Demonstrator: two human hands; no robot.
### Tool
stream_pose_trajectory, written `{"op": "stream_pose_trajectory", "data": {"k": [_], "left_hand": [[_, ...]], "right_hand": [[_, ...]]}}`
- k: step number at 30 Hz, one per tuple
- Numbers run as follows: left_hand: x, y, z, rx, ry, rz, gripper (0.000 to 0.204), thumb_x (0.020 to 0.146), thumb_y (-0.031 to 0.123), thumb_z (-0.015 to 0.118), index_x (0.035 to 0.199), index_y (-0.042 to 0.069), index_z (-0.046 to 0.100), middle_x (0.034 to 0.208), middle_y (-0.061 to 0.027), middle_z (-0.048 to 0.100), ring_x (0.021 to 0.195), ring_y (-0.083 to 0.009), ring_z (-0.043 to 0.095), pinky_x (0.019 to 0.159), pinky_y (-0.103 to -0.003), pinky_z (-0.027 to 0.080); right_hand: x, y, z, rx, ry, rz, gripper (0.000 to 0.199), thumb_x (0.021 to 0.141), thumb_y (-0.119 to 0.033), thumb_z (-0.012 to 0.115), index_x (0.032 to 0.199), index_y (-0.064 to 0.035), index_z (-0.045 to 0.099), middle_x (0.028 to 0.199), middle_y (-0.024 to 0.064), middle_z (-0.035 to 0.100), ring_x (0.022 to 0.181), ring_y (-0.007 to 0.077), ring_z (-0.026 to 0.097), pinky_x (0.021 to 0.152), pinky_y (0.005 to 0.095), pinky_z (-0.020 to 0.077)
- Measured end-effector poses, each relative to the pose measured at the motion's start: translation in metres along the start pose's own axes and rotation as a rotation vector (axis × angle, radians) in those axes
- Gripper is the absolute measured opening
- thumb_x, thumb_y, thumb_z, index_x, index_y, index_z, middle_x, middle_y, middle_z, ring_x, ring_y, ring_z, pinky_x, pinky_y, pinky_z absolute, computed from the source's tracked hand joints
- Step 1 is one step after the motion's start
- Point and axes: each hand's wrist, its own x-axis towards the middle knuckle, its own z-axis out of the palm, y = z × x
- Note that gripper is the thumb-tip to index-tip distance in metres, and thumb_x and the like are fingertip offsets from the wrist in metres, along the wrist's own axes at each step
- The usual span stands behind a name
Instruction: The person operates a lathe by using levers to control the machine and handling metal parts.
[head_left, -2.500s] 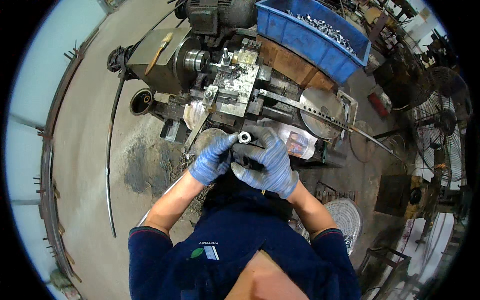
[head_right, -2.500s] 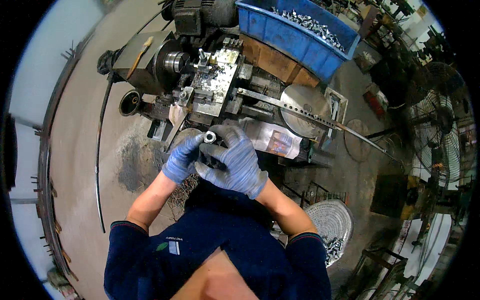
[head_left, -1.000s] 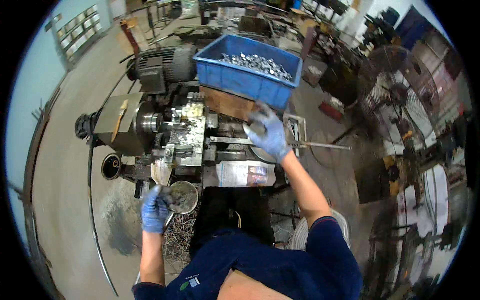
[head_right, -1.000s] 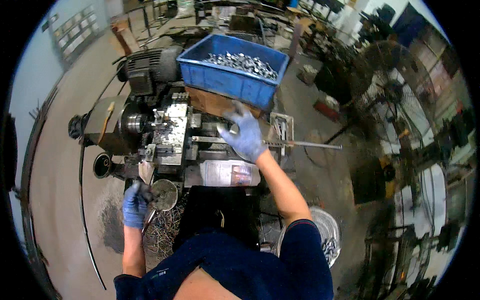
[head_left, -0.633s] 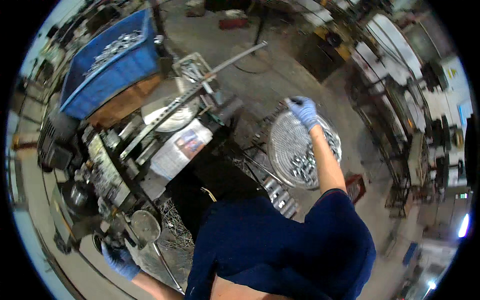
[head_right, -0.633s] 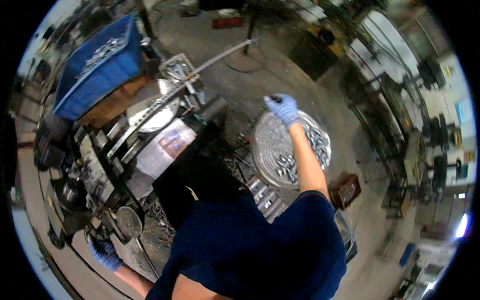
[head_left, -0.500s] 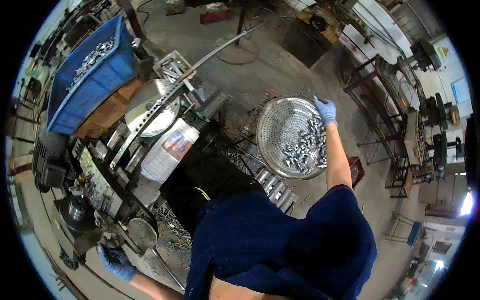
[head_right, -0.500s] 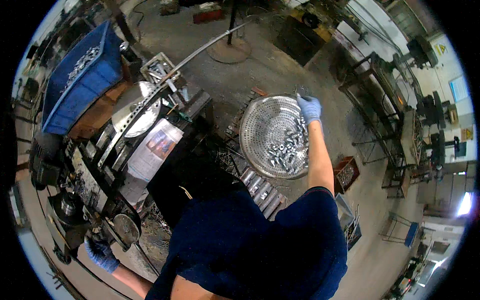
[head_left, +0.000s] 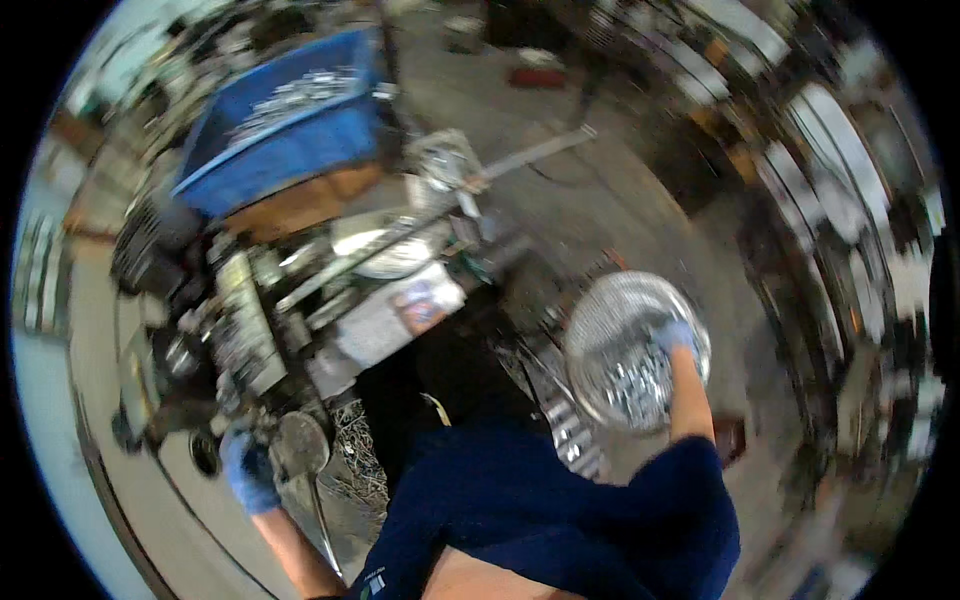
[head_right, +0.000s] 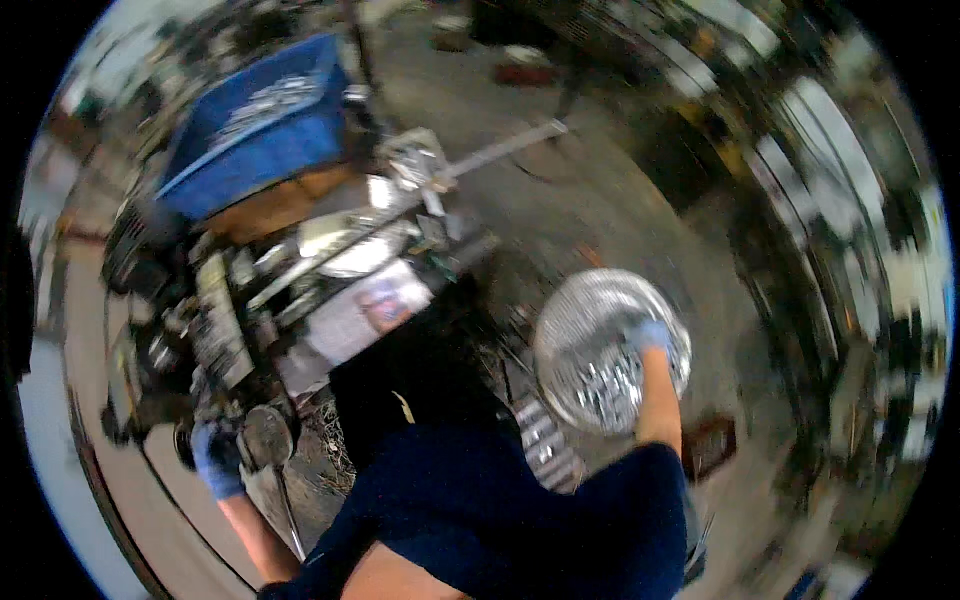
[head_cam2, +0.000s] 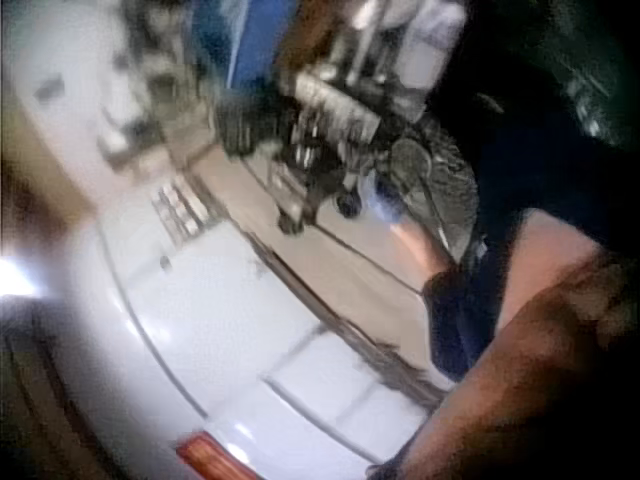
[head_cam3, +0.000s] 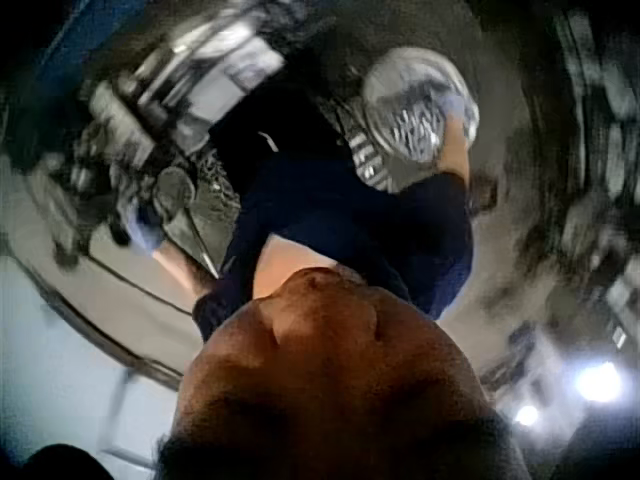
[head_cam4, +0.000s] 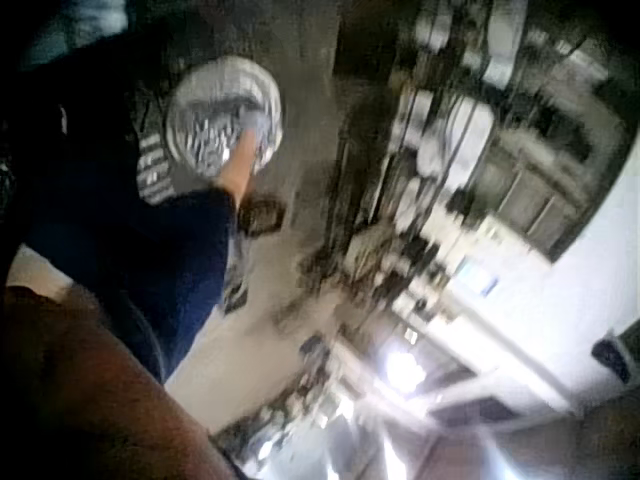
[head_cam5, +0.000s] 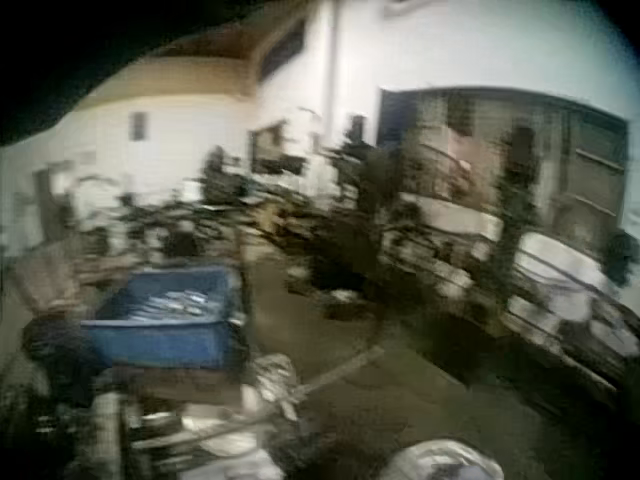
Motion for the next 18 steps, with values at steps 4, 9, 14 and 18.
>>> {"op": "stream_pose_trajectory", "data": {"k": [4,9,14,18], "left_hand": [[-0.011,0.016,0.031,-0.081,0.057,0.021,0.029,0.075,0.013,0.059,0.098,-0.005,0.061,0.078,-0.0083,0.064,0.066,-0.0146,0.059,0.063,-0.025,0.047],[-0.033,0.005,0.014,-0.162,0.098,0.035,0.029,0.074,0.012,0.059,0.097,-0.006,0.062,0.074,-0.0113,0.064,0.065,-0.0172,0.061,0.064,-0.026,0.05],[-0.022,0.006,0.018,-0.218,0.047,0.038,0.031,0.074,0.014,0.06,0.098,-0.007,0.062,0.076,-0.0111,0.065,0.065,-0.0175,0.062,0.064,-0.028,0.051],[-0.019,0.017,0.028,-0.157,0.025,0.041,0.032,0.076,0.018,0.06,0.098,-0.006,0.062,0.076,-0.0111,0.065,0.067,-0.0176,0.063,0.067,-0.029,0.052]], "right_hand": [[0.032,0.028,0.035,-0.211,-0.109,-0.027,0.048,0.07,-0.047,0.061,0.091,-0.0043,0.07,0.101,0.0194,0.064,0.099,0.0339,0.061,0.085,0.0417,0.0479],[0.047,-0.004,0.01,-0.119,-0.279,0.001,0.059,0.065,-0.046,0.069,0.106,-0.0034,0.065,0.116,0.0176,0.059,0.11,0.0323,0.056,0.092,0.0406,0.0453],[0.112,0.07,0.057,-0.091,0.024,0.053,0.047,0.068,-0.044,0.07,0.087,-0.0011,0.069,0.088,0.0168,0.068,0.086,0.0283,0.066,0.08,0.0369,0.0499],[0.033,-0.045,-0.04,0.183,0.33,-0.069,0.045,0.069,-0.043,0.073,0.084,-0.0004,0.069,0.082,0.0171,0.068,0.079,0.0266,0.067,0.072,0.0347,0.0503]]}}
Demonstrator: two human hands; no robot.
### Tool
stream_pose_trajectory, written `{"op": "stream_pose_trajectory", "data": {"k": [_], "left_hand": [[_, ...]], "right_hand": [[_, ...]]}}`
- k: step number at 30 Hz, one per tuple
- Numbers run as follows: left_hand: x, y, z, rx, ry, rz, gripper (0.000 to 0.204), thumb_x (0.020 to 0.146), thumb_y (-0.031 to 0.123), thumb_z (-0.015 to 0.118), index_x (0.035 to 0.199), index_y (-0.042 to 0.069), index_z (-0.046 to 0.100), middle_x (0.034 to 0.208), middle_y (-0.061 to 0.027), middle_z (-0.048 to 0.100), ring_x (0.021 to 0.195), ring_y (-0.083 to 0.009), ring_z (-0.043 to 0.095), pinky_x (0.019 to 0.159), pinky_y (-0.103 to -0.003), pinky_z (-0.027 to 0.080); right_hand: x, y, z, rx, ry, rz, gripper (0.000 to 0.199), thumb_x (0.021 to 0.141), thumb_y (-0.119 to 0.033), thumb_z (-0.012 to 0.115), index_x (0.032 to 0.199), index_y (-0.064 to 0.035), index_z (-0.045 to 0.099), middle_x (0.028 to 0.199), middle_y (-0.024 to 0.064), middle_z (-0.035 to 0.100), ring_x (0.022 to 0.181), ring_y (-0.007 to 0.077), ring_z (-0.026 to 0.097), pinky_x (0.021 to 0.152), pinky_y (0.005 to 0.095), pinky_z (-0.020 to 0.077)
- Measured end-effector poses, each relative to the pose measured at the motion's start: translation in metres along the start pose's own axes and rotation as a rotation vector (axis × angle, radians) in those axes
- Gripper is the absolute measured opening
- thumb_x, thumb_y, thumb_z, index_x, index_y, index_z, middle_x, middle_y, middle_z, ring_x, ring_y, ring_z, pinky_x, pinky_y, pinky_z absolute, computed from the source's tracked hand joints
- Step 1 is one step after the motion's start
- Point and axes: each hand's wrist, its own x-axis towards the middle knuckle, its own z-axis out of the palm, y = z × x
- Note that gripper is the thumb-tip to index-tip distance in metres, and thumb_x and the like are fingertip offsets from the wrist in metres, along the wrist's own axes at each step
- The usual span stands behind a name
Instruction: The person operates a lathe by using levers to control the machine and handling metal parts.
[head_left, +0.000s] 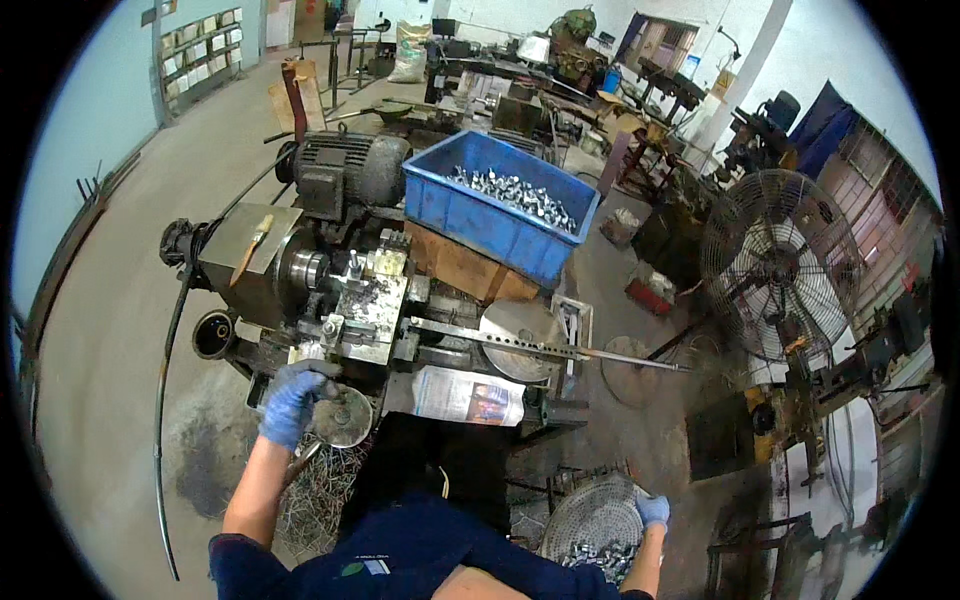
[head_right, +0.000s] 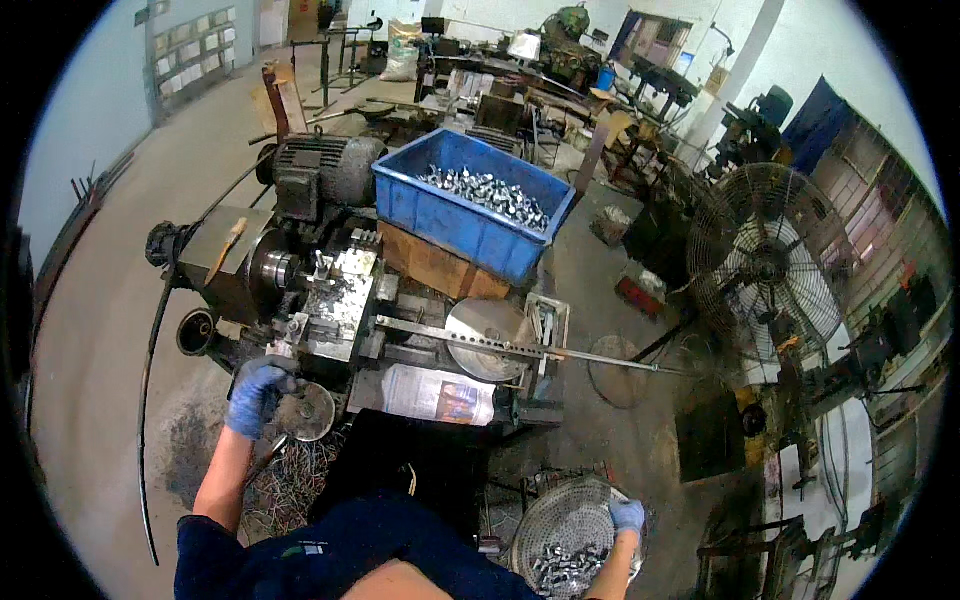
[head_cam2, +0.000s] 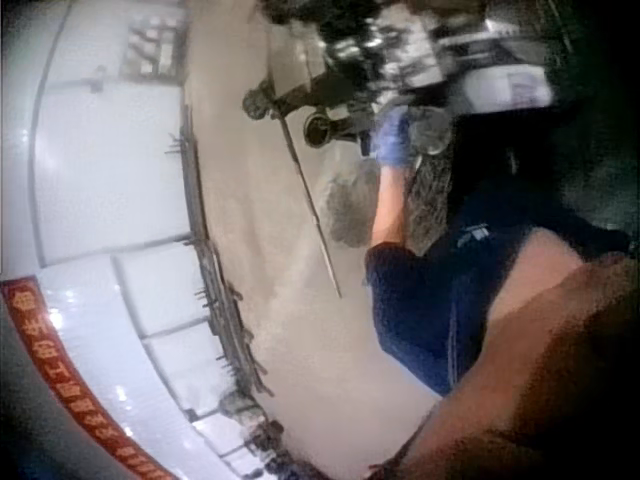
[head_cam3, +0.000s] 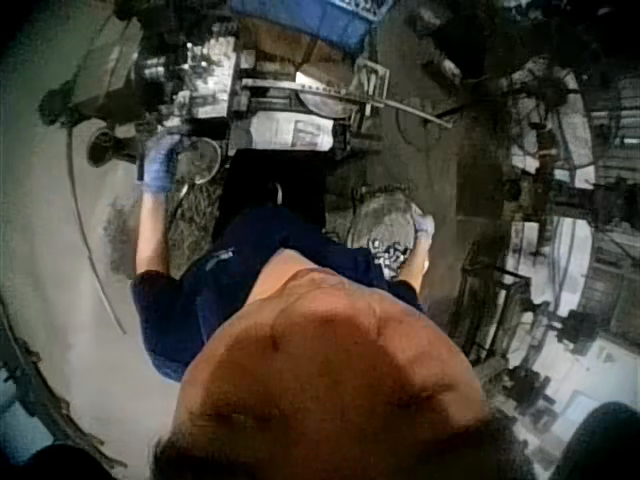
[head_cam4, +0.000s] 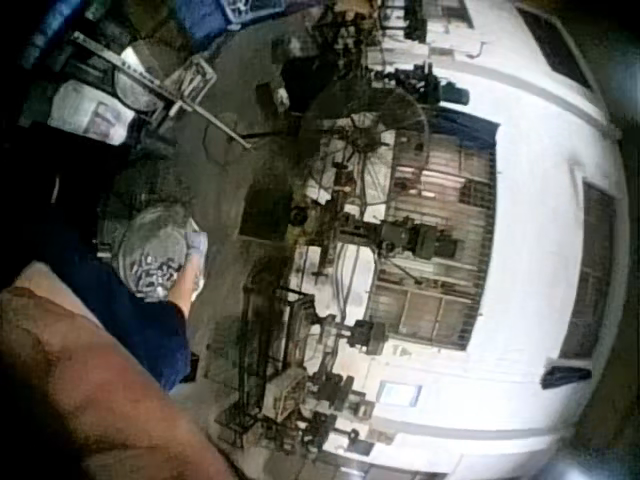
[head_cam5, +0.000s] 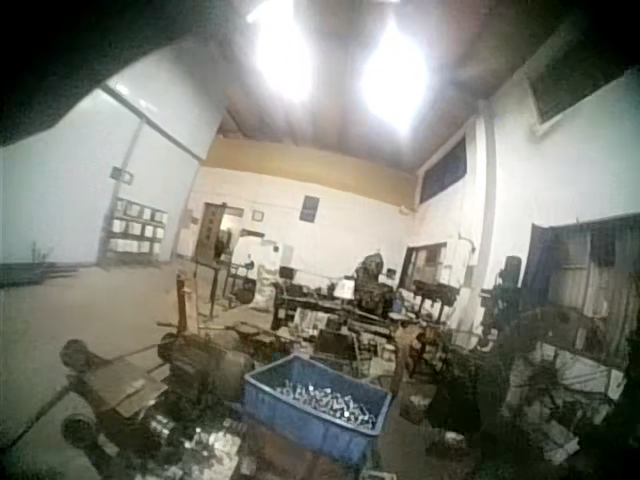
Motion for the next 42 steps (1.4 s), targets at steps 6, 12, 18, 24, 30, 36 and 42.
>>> {"op": "stream_pose_trajectory", "data": {"k": [6,12,18,24,30,36,42], "left_hand": [[0.017,-0.035,0.042,0.126,-0.223,-0.069,0.032,0.085,0.024,0.058,0.099,-0.003,0.064,0.084,-0.0097,0.065,0.072,-0.0169,0.062,0.069,-0.029,0.051],[0.011,-0.036,0.082,-0.089,-0.331,-0.314,0.039,0.09,0.037,0.055,0.103,0.0,0.062,0.094,-0.0092,0.065,0.083,-0.0176,0.062,0.078,-0.031,0.049],[-0.007,-0.014,0.069,-0.177,-0.263,-0.117,0.036,0.09,0.035,0.055,0.1,0.001,0.063,0.087,-0.0058,0.065,0.08,-0.0141,0.06,0.071,-0.027,0.047],[0.005,0.008,0.045,0.685,-0.139,0.104,0.04,0.089,0.038,0.056,0.089,-0.002,0.065,0.076,-0.0065,0.063,0.07,-0.0112,0.055,0.065,-0.029,0.045],[0.005,0.035,-0.009,0.742,-0.157,0.154,0.043,0.088,0.039,0.057,0.099,-0.002,0.063,0.081,-0.01,0.063,0.073,-0.0147,0.056,0.067,-0.032,0.046],[-0.069,0.085,-0.139,1.296,0.368,0.165,0.054,0.084,0.042,0.057,0.122,0.004,0.052,0.092,-0.0175,0.063,0.084,-0.0285,0.061,0.073,-0.039,0.047],[-0.174,0.072,-0.286,1.779,0.807,-0.18,0.052,0.083,0.04,0.057,0.121,0.006,0.053,0.096,-0.0185,0.063,0.089,-0.034,0.06,0.076,-0.043,0.047]], "right_hand": [[-0.084,-0.249,-0.072,0.591,-0.137,-0.784,0.027,0.076,-0.027,0.072,0.084,-0.0018,0.07,0.074,0.0128,0.067,0.069,0.0222,0.064,0.069,0.0317,0.0484],[-0.211,-0.414,-0.113,0.987,-0.333,-1.492,0.021,0.071,-0.016,0.072,0.092,-0.0116,0.071,0.101,0.0133,0.061,0.093,0.0267,0.059,0.082,0.0334,0.0477],[-0.242,-0.45,-0.113,1.023,-0.491,-1.624,0.019,0.069,-0.017,0.072,0.087,-0.0109,0.069,0.104,0.015,0.057,0.092,0.0307,0.056,0.08,0.0369,0.0466],[-0.251,-0.473,-0.134,0.609,-0.432,-1.827,0.028,0.075,-0.032,0.069,0.088,-0.0073,0.066,0.111,0.023,0.054,0.101,0.0383,0.054,0.086,0.0426,0.0457],[-0.268,-0.528,-0.138,0.52,-0.535,-2.003,0.037,0.076,-0.039,0.067,0.092,-0.0061,0.067,0.115,0.0245,0.052,0.104,0.0387,0.053,0.09,0.0409,0.0446],[-0.271,-0.62,-0.142,0.18,-0.151,-1.983,0.045,0.076,-0.044,0.065,0.089,-0.0009,0.068,0.112,0.023,0.055,0.099,0.037,0.056,0.087,0.0402,0.0467],[-0.272,-0.699,-0.1,-0.363,0.012,-1.853,0.054,0.07,-0.053,0.063,0.094,-0.0038,0.068,0.101,0.0221,0.06,0.095,0.0348,0.059,0.084,0.0408,0.047]]}}
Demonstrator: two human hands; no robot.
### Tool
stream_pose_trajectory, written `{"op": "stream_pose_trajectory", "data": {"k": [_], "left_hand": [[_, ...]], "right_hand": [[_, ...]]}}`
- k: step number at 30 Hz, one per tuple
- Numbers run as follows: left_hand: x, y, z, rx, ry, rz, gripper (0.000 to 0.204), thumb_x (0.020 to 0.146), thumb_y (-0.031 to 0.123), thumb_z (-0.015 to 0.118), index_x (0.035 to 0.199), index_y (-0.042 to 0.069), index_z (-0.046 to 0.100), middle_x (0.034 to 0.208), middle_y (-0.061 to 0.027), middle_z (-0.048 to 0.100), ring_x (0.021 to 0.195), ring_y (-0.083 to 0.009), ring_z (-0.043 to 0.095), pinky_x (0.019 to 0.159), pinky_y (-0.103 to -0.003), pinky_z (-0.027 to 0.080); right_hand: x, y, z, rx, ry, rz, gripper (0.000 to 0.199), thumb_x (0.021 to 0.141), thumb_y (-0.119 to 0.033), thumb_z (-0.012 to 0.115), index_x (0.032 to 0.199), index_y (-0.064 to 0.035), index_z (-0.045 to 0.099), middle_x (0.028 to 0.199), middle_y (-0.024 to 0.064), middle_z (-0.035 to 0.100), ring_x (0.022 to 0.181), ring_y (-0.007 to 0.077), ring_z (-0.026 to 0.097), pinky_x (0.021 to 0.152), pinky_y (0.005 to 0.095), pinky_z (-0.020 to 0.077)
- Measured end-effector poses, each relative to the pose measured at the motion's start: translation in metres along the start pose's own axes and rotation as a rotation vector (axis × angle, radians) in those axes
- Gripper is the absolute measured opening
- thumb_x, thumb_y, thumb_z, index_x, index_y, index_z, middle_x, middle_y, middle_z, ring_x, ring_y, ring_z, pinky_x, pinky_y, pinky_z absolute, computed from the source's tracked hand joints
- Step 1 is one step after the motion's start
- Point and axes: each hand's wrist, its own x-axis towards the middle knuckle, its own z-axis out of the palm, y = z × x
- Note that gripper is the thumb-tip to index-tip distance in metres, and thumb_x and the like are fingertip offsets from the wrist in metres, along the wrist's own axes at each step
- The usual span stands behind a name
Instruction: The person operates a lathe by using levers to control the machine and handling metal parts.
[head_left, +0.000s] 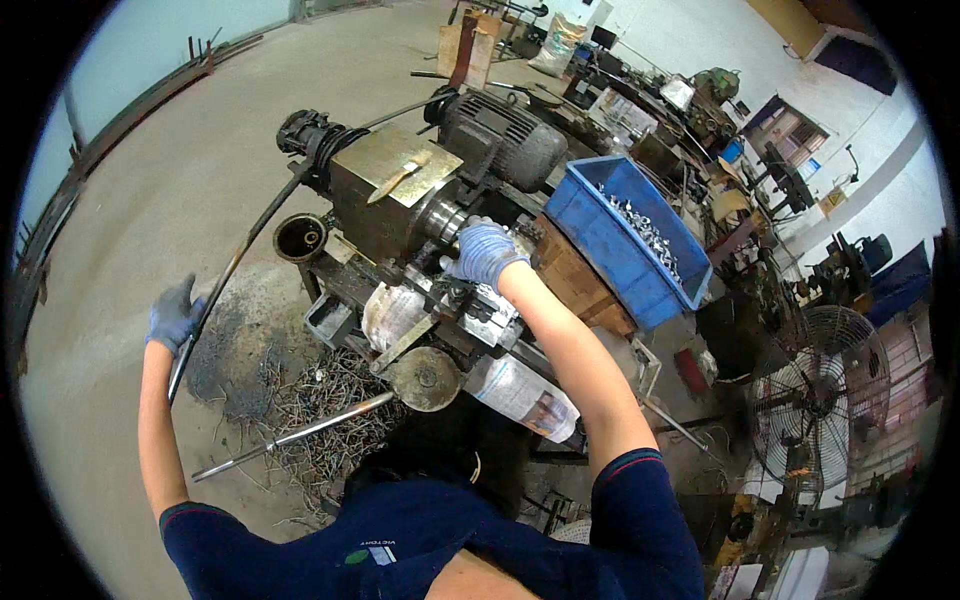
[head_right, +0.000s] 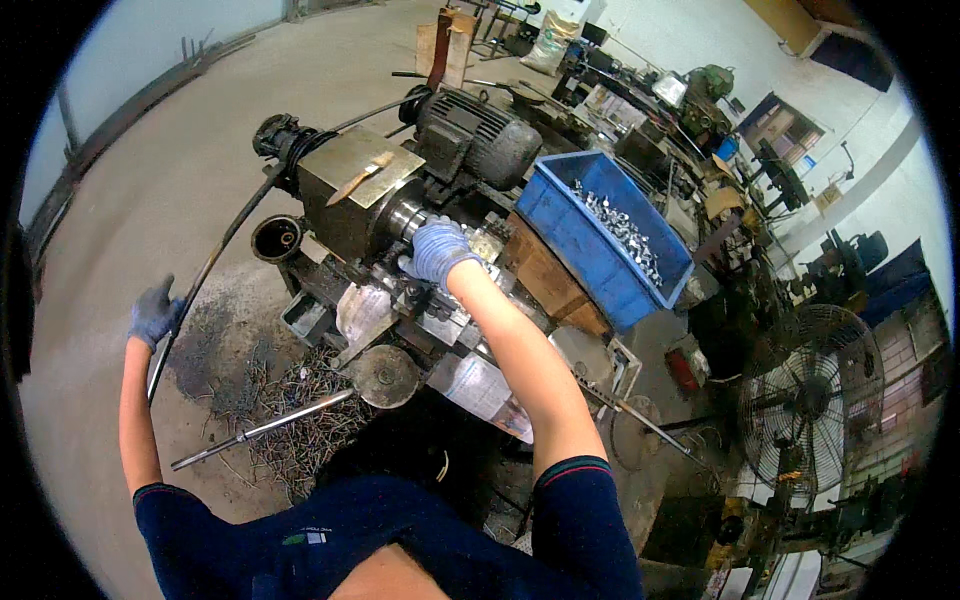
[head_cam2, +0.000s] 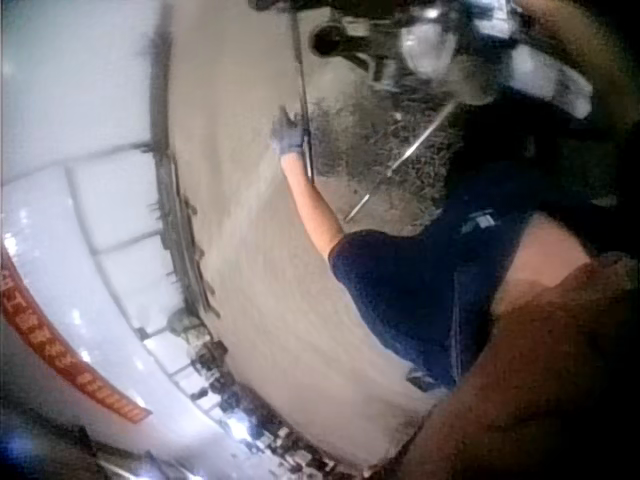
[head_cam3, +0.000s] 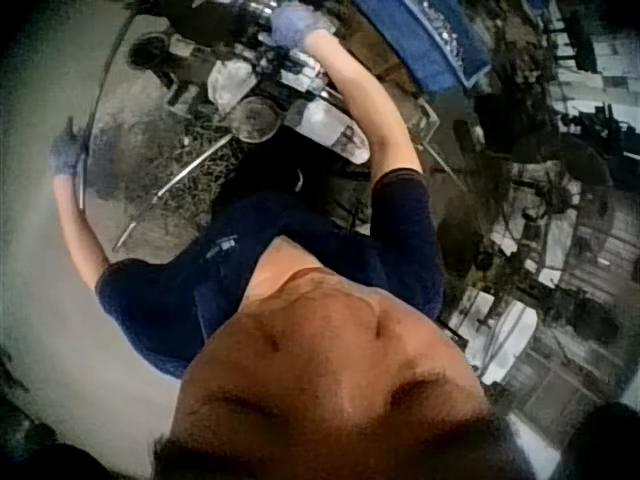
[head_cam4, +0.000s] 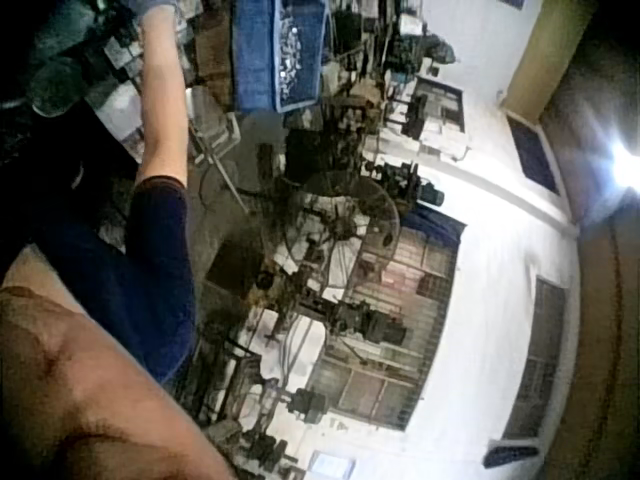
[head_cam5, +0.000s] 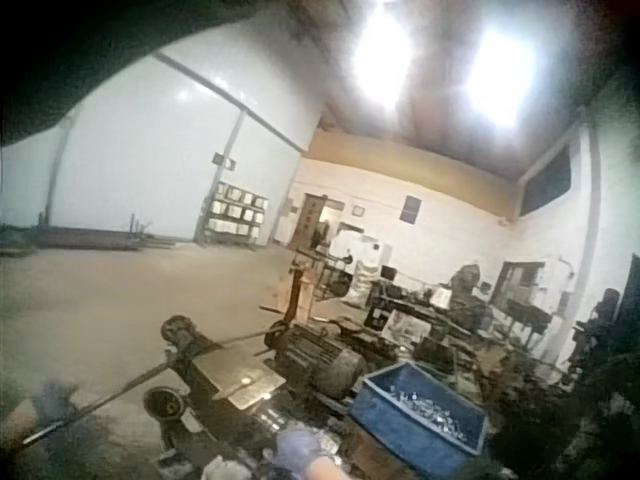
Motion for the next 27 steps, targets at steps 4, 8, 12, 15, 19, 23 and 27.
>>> {"op": "stream_pose_trajectory", "data": {"k": [4,8,12,15,19,23,27], "left_hand": [[-0.029,-0.006,0.025,-0.481,-0.29,-0.311,0.046,0.081,0.041,0.057,0.109,0.004,0.059,0.091,-0.0201,0.064,0.088,-0.0374,0.06,0.077,-0.045,0.046],[-0.034,-0.013,0.043,-0.282,-0.127,-0.199,0.042,0.079,0.04,0.058,0.096,0.002,0.063,0.089,-0.0228,0.063,0.087,-0.0412,0.058,0.076,-0.046,0.044],[-0.017,-0.028,0.068,-0.249,-0.081,-0.148,0.04,0.078,0.037,0.058,0.099,0.003,0.062,0.095,-0.0233,0.061,0.091,-0.0415,0.057,0.079,-0.045,0.045],[-0.007,-0.033,0.076,-0.175,-0.091,-0.125,0.04,0.078,0.036,0.058,0.099,0.003,0.062,0.096,-0.0233,0.061,0.093,-0.0401,0.057,0.081,-0.044,0.046],[0.005,-0.007,0.064,-0.065,-0.085,-0.141,0.031,0.077,0.029,0.058,0.092,0.003,0.061,0.09,-0.0207,0.062,0.088,-0.0389,0.059,0.078,-0.044,0.047],[0.051,-0.071,0.055,0.154,0.028,0.066,0.012,0.075,0.014,0.056,0.083,0.006,0.059,0.08,-0.0157,0.063,0.075,-0.0363,0.06,0.07,-0.045,0.046],[0.092,-0.108,0.067,0.397,0.113,0.05,0.009,0.075,0.01,0.055,0.083,0.008,0.058,0.077,-0.0139,0.062,0.071,-0.0335,0.061,0.065,-0.046,0.046]], "right_hand": [[0.018,0.007,0.022,0.016,-0.019,0.078,0.058,0.069,-0.052,0.065,0.1,-0.0033,0.066,0.101,0.0219,0.061,0.095,0.0342,0.06,0.087,0.0407,0.0465],[0.025,-0.001,0.028,0.074,0.077,0.041,0.059,0.068,-0.052,0.066,0.101,-0.0037,0.066,0.097,0.0229,0.063,0.092,0.0341,0.062,0.086,0.0386,0.0473],[0.032,-0.001,0.033,0.301,0.213,0.184,0.055,0.069,-0.05,0.068,0.089,0.0007,0.065,0.084,0.0208,0.065,0.081,0.0333,0.064,0.075,0.0396,0.0514],[0.032,-0.006,0.018,0.402,0.27,0.175,0.05,0.069,-0.044,0.072,0.087,0.0023,0.064,0.075,0.0205,0.065,0.078,0.0347,0.064,0.072,0.0392,0.0509],[0.037,0.001,0.023,0.354,0.139,0.157,0.044,0.079,-0.05,0.057,0.101,-0.0125,0.065,0.094,0.0074,0.068,0.095,0.027,0.061,0.093,0.0337,0.0423],[0.042,0.014,0.044,0.554,0.31,0.186,0.048,0.077,-0.047,0.061,0.098,-0.0048,0.065,0.092,0.0107,0.068,0.089,0.0279,0.064,0.083,0.0369,0.0477],[0.043,0.007,0.032,0.481,0.299,0.181,0.046,0.075,-0.048,0.062,0.094,-0.0063,0.066,0.089,0.0153,0.067,0.084,0.0316,0.064,0.077,0.0391,0.0495]]}}
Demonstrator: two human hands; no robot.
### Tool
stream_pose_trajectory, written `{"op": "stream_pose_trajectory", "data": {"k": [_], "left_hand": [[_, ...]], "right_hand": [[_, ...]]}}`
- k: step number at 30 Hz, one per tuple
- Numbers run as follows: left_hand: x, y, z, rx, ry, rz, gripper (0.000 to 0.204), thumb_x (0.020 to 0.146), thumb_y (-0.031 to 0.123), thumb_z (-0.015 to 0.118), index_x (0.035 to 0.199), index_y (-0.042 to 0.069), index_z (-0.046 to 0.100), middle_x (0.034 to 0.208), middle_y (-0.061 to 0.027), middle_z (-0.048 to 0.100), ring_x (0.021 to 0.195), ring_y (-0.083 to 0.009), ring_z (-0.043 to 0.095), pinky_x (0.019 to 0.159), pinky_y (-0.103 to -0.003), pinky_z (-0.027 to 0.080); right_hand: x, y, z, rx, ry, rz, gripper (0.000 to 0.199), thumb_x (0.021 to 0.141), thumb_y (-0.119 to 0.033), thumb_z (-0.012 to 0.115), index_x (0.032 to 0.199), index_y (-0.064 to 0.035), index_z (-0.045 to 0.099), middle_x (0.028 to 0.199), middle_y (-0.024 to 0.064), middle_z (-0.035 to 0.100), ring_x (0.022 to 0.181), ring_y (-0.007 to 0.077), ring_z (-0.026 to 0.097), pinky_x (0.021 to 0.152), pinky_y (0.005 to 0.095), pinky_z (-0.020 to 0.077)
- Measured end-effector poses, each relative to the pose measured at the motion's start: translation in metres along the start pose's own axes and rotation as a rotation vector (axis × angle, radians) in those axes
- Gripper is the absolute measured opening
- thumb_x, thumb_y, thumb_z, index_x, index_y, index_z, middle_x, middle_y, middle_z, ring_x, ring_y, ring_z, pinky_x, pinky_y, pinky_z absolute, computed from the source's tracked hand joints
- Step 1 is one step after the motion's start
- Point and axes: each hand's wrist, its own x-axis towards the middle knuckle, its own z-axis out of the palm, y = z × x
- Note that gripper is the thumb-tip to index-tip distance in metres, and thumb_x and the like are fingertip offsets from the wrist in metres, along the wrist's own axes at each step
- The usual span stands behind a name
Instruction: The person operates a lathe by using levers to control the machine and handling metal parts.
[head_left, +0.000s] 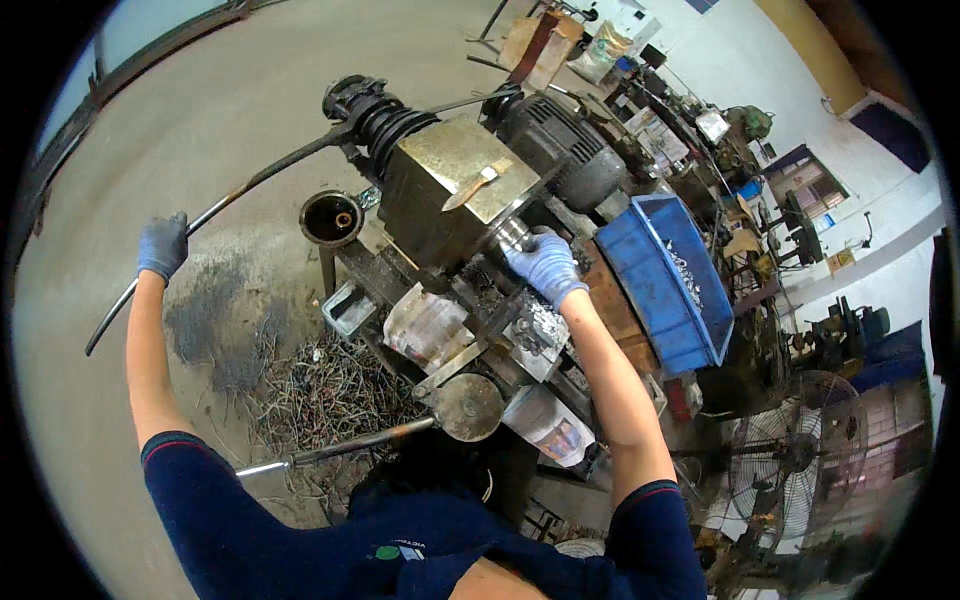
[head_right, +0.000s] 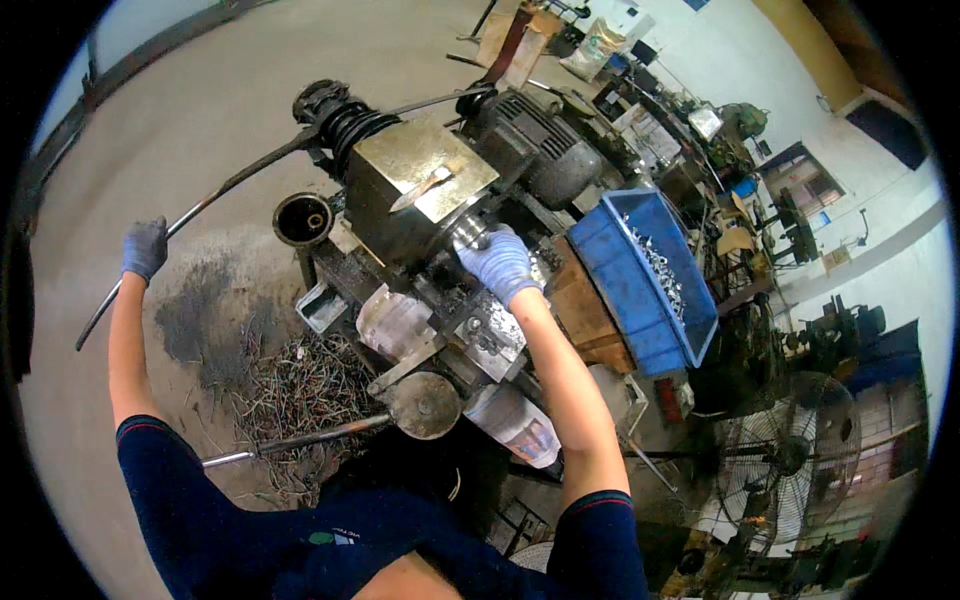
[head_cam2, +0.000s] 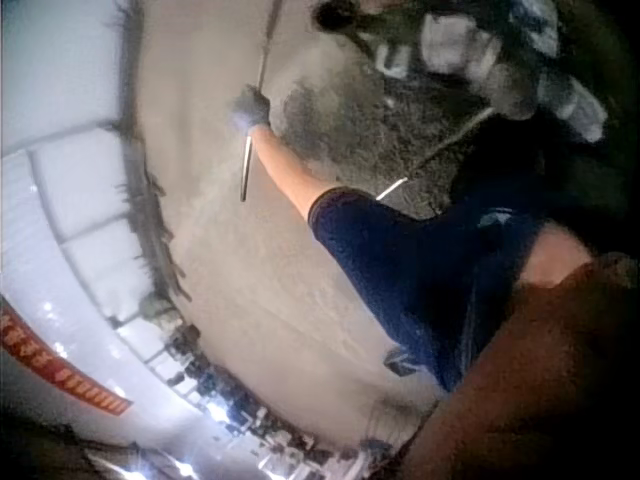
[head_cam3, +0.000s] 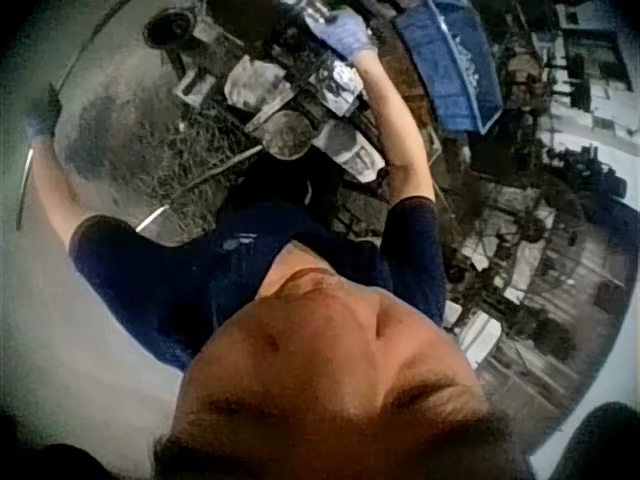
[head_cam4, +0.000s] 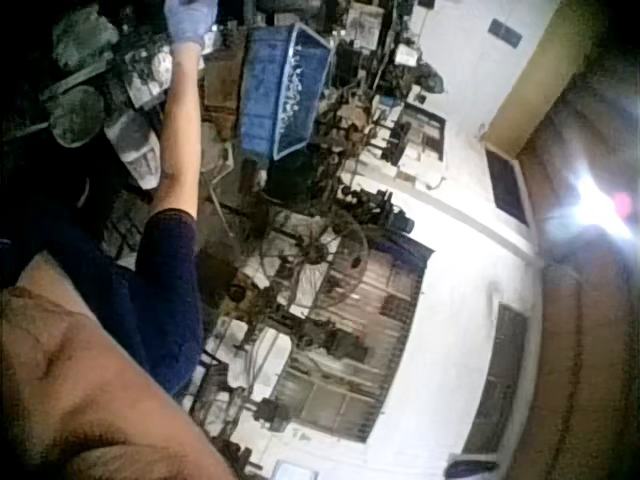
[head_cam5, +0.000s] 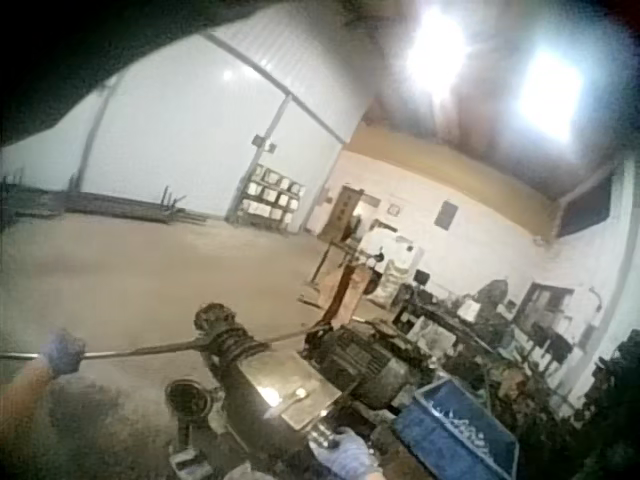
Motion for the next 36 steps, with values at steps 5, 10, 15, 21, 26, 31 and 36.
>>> {"op": "stream_pose_trajectory", "data": {"k": [5,10,15,21,26,31,36], "left_hand": [[0.002,0.009,-0.001,-0.153,-0.045,-0.144,0.019,0.077,0.014,0.055,0.095,0.008,0.06,0.085,-0.0165,0.064,0.079,-0.0339,0.062,0.073,-0.044,0.047],[0.001,0.106,-0.027,-0.904,0.436,-0.106,0.034,0.083,0.033,0.056,0.107,0.009,0.063,0.101,-0.0188,0.064,0.098,-0.0312,0.061,0.083,-0.038,0.048],[-0.044,0.211,0.146,-0.965,-0.338,-0.141,0.049,0.081,0.042,0.057,0.114,0.006,0.058,0.105,-0.0201,0.063,0.099,-0.0353,0.059,0.084,-0.04,0.046],[-0.018,0.297,0.106,-0.371,-0.471,0.333,0.035,0.079,0.036,0.054,0.101,0.012,0.065,0.097,-0.0178,0.065,0.09,-0.0371,0.061,0.078,-0.044,0.049],[0.012,0.297,0.065,-0.191,-0.512,0.371,0.025,0.078,0.031,0.055,0.091,0.014,0.068,0.095,-0.0152,0.065,0.09,-0.0332,0.062,0.077,-0.042,0.049],[-0.022,0.259,0.017,-0.411,-0.577,0.393,0.033,0.077,0.036,0.056,0.096,0.012,0.067,0.098,-0.0151,0.065,0.094,-0.0338,0.061,0.081,-0.041,0.048],[-0.076,0.235,-0.065,-0.662,-0.685,0.4,0.041,0.081,0.04,0.056,0.107,0.01,0.065,0.104,-0.0163,0.064,0.095,-0.0321,0.062,0.084,-0.039,0.047]], "right_hand": [[-0.016,-0.01,-0.02,-0.082,0.012,-0.041,0.037,0.071,-0.043,0.068,0.082,-0.0074,0.068,0.11,0.0209,0.059,0.095,0.0349,0.06,0.084,0.0366,0.0478],[-0.086,0.003,-0.074,0.039,0.288,-0.116,0.032,0.072,-0.039,0.07,0.082,-0.0081,0.069,0.127,0.0234,0.049,0.106,0.0369,0.057,0.087,0.0392,0.0479],[-0.181,0.063,-0.108,0.125,0.304,0.076,0.023,0.073,-0.028,0.071,0.075,-0.005,0.067,0.119,0.0223,0.055,0.107,0.0352,0.056,0.085,0.0379,0.049],[-0.324,0.159,-0.115,0.007,0.275,0.47,0.025,0.071,-0.024,0.072,0.077,0.0001,0.067,0.106,0.0218,0.062,0.091,0.0327,0.063,0.079,0.0366,0.0496],[-0.383,0.227,-0.122,-0.016,0.195,0.809,0.034,0.072,-0.033,0.071,0.081,0.0001,0.069,0.092,0.0197,0.066,0.087,0.0317,0.064,0.078,0.0357,0.0493],[-0.425,0.309,-0.117,-0.467,-0.048,0.873,0.059,0.072,-0.044,0.066,0.114,-0.0034,0.059,0.121,0.0202,0.054,0.112,0.0331,0.052,0.096,0.0396,0.0401],[-0.471,0.368,-0.111,-0.524,-0.201,1.161,0.057,0.068,-0.043,0.068,0.113,-0.0076,0.059,0.119,0.0177,0.056,0.114,0.0346,0.05,0.099,0.0392,0.0366]]}}
